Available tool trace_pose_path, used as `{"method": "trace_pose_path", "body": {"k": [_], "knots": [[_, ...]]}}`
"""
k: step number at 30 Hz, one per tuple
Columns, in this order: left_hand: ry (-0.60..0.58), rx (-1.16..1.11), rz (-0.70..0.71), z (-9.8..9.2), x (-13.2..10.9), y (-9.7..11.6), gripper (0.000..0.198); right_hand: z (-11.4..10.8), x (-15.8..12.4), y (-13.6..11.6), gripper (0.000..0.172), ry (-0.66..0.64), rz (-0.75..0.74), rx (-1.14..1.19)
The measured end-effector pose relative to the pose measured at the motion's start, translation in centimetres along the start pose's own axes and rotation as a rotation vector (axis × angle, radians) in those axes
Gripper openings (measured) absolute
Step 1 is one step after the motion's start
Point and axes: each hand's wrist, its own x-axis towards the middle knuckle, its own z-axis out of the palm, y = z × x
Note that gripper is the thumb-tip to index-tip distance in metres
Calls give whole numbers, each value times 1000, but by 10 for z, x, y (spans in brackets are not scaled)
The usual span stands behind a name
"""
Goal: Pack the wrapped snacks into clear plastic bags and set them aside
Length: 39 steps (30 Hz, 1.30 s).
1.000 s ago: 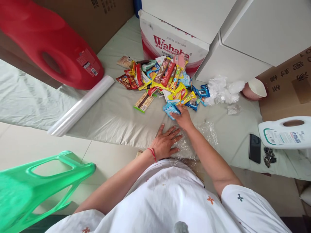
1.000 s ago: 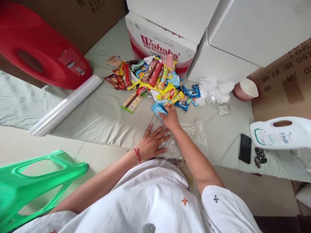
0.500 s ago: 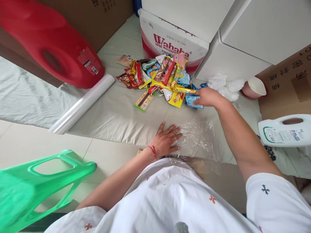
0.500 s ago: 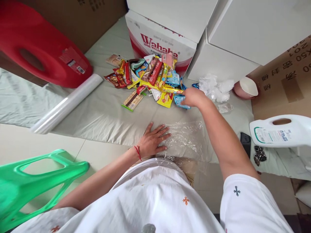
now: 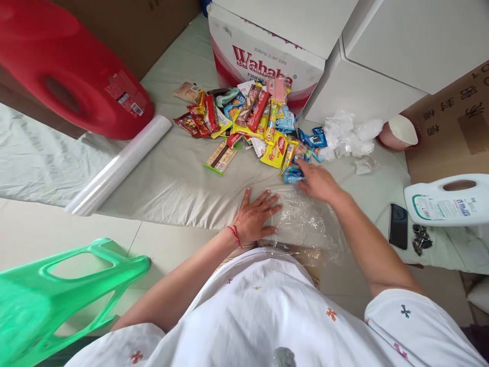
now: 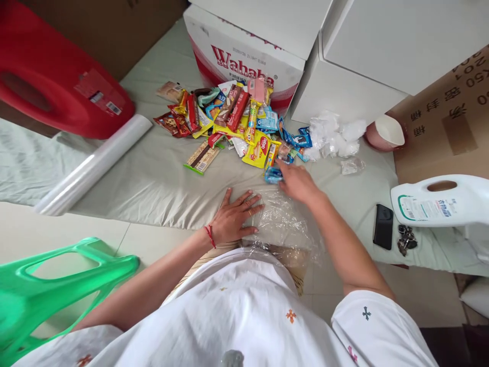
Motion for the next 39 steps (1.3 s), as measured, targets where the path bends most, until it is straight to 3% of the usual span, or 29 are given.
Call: {"method": "trace_pose_path", "body": {"k": [2, 4, 7, 9, 11, 13, 15, 17, 22, 28, 30, 32, 34, 37, 39], "knots": [[-19, 19, -4, -1, 2, -3, 79, 23, -4, 4, 55, 5, -10, -59], [-40, 35, -10, -3, 4, -6, 86, 29, -5, 7, 51, 56, -30, -47], [-88, 41, -34, -9, 8, -9, 93, 9, -15, 7, 49, 188, -11, 60], [-129, 36, -52, -14, 12, -11, 96, -13, -29, 4, 53, 188, 16, 157], [-165, 29, -61, -20, 16, -13, 98, -30, -46, -1, 58, 27, 8, 280], [-187, 25, -65, -23, 20, -16, 99, -34, -61, -7, 56, -218, -29, 380], [-197, 31, -69, -24, 22, -18, 99, -23, -69, -11, 50, -405, -67, 413], [-200, 43, -69, -24, 22, -19, 99, -4, -71, -12, 45, -467, -85, 379], [-184, 85, -75, -25, 19, -18, 98, 31, -68, 0, 44, -339, -129, 193], [-165, 86, -106, -27, 17, -16, 94, 23, -52, 8, 48, -41, -118, 102], [-159, 84, -113, -29, 16, -15, 90, 23, -37, 8, 59, 46, -77, 30], [-138, 86, -120, -32, 14, -13, 81, 28, -19, 9, 70, 40, -49, -50], [-86, 83, -114, -36, 11, -9, 69, 35, -5, 11, 59, -33, -43, -95], [69, 48, -124, -42, 12, -1, 53, 37, 5, 13, 21, -114, -114, -62], [182, 26, -166, -42, 18, 5, 50, 30, 2, 12, 16, -118, -214, -1]]}}
